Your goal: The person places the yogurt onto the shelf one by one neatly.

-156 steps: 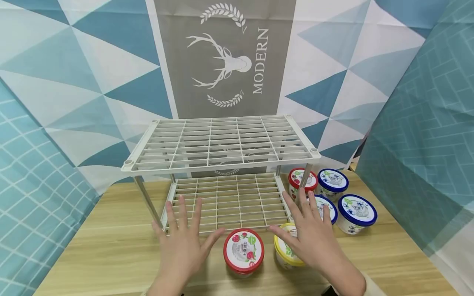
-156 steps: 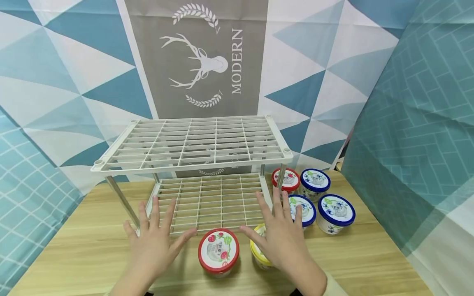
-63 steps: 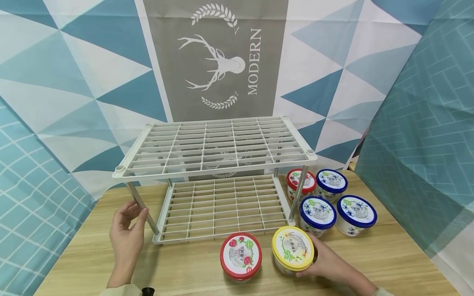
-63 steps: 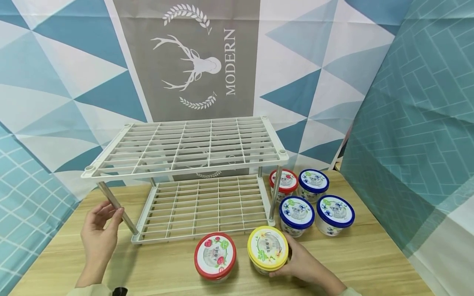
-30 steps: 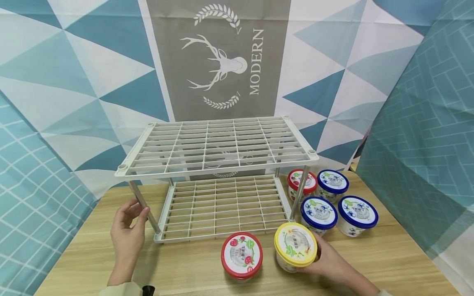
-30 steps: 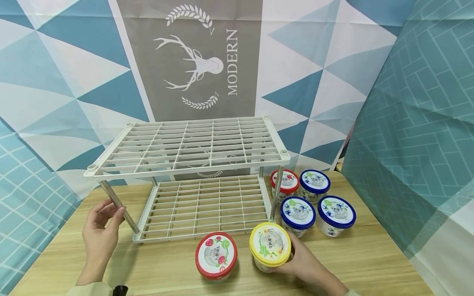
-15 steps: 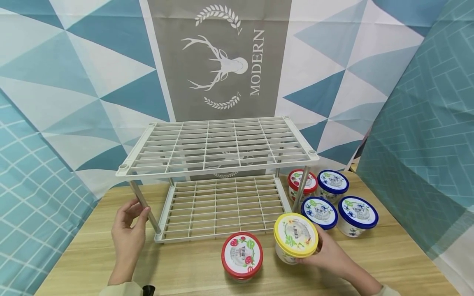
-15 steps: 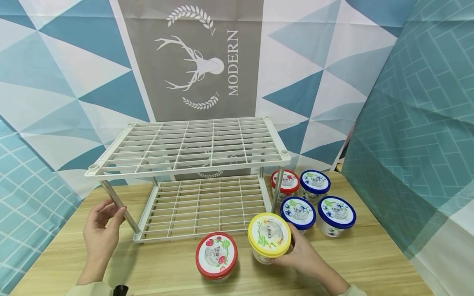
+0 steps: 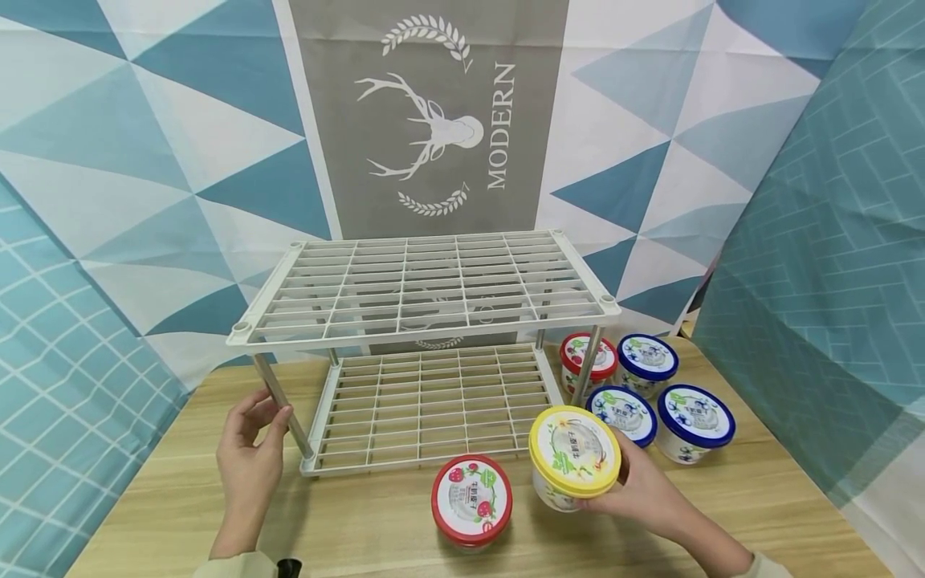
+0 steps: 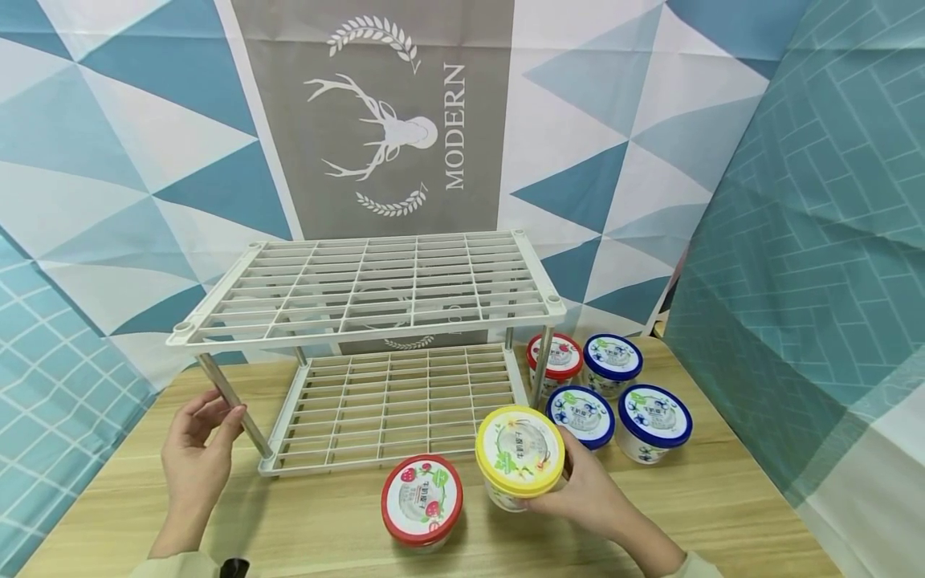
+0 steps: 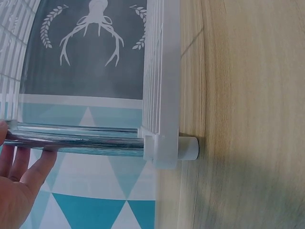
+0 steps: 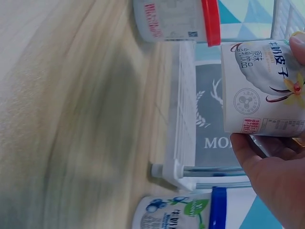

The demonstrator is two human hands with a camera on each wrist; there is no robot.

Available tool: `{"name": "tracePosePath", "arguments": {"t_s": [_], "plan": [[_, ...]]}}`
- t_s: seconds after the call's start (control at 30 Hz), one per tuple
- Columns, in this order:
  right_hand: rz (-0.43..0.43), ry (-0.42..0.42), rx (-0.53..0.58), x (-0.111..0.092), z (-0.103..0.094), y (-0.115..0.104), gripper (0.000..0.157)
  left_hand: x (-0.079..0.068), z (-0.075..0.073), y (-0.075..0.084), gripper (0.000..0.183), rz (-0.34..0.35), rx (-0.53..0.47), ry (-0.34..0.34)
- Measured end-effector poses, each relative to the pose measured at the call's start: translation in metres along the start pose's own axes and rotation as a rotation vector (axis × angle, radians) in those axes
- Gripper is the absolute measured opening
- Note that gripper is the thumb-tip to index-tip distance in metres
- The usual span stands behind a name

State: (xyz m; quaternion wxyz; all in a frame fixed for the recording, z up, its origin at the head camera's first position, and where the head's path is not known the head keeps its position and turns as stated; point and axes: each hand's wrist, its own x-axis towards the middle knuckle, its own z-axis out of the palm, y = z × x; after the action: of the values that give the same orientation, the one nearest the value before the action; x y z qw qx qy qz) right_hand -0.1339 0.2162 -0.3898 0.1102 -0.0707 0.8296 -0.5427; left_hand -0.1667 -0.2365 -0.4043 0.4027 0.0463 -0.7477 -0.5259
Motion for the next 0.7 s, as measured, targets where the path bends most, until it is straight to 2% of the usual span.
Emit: {"name": "tracePosePath", "arguments": {"t_s": [0.43, 0.7], "plan": [[-0.062, 0.004, 0.021, 0.0, 0.001, -0.014, 0.091, 0.0, -0.001, 0.0, 0.033, 0.012, -0.008, 0.002], [-0.092, 0.024, -0.012, 0.001, 0.002, -0.022, 0.092, 0.0, 0.0, 0.001, 0.033, 0.011, 0.0, -0.003]]}}
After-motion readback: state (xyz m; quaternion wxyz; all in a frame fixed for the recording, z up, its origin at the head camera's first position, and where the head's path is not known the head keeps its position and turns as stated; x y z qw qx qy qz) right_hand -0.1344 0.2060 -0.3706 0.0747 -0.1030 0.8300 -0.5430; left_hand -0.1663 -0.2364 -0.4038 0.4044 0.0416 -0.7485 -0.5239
